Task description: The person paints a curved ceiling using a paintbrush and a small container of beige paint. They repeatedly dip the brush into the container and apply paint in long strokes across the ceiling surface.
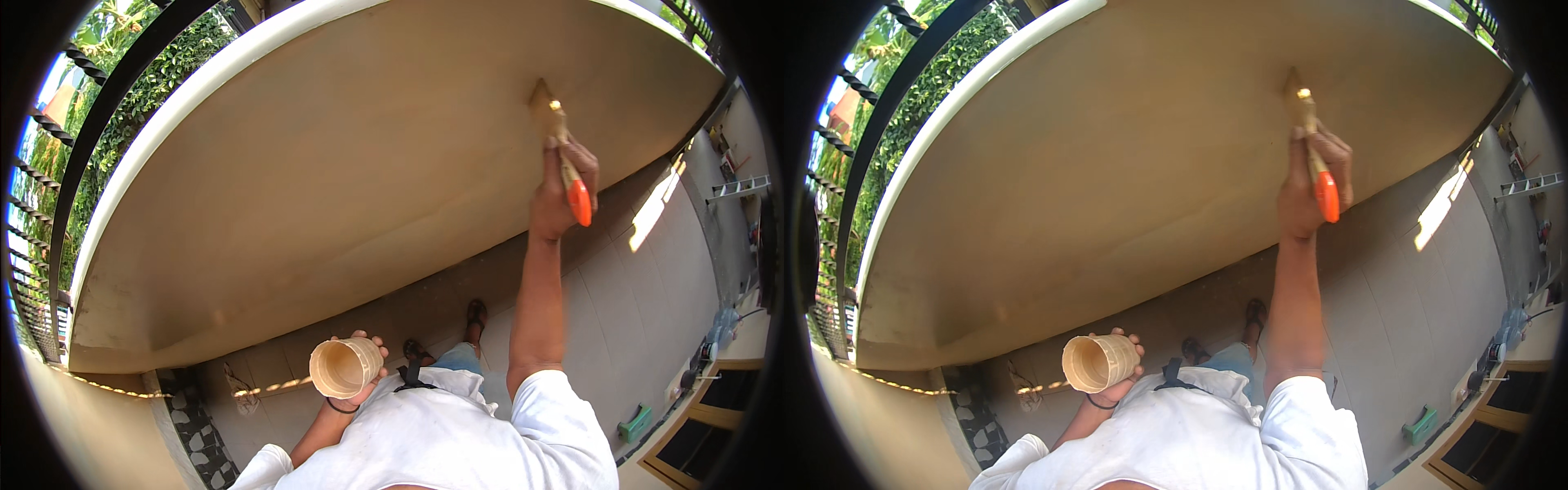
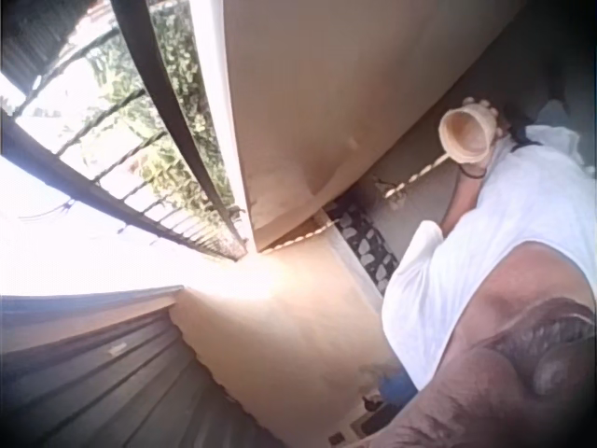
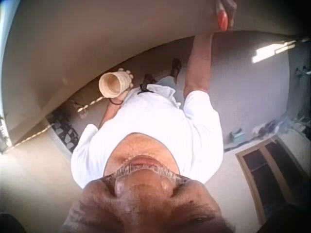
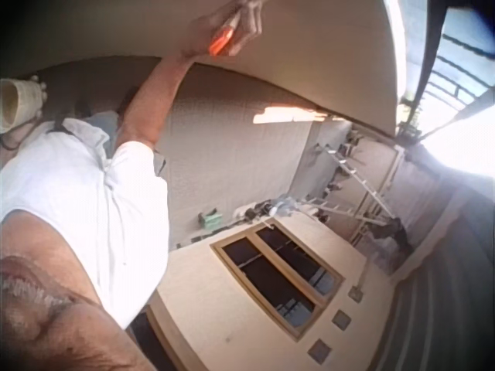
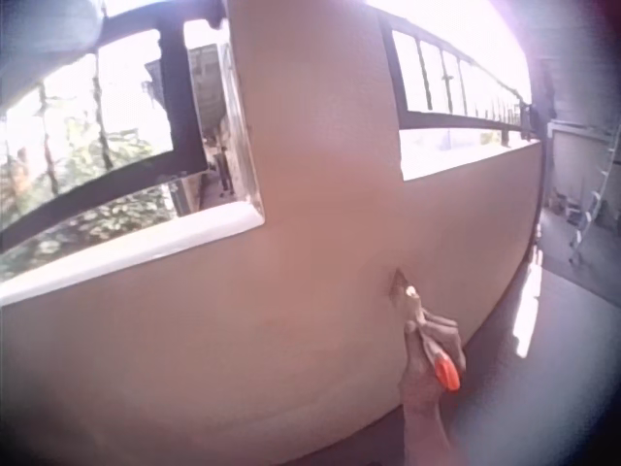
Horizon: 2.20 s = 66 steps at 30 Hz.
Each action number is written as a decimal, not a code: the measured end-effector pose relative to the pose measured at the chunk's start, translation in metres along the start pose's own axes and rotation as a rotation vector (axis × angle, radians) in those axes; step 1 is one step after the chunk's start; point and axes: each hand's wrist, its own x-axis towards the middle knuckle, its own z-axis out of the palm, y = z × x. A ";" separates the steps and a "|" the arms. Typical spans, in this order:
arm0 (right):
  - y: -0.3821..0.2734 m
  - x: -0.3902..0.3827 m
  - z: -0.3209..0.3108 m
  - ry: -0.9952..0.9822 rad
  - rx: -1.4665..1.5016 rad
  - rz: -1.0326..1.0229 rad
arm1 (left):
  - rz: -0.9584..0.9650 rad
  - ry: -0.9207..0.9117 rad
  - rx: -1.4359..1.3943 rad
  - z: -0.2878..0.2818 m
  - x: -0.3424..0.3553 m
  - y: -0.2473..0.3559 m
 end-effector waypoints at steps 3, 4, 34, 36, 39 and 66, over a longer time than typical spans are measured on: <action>-0.037 -0.066 0.023 -0.381 0.039 -0.312 | -0.009 0.003 -0.027 0.001 0.001 0.000; -0.048 -0.082 0.023 -0.513 0.150 -0.365 | -0.007 -0.030 -0.030 0.001 0.002 0.000; 0.040 -0.047 -0.020 0.111 0.300 0.571 | 0.011 -0.155 -0.031 -0.006 0.001 -0.001; 0.053 -0.046 -0.030 0.187 0.175 0.546 | 0.028 -0.182 -0.058 -0.010 -0.003 -0.004; 0.025 -0.063 -0.020 0.142 0.109 0.500 | 0.074 -0.201 0.020 -0.015 -0.006 -0.007; -0.167 -0.081 -0.059 -0.541 0.477 0.798 | 0.323 0.064 -0.030 -0.022 0.022 -0.008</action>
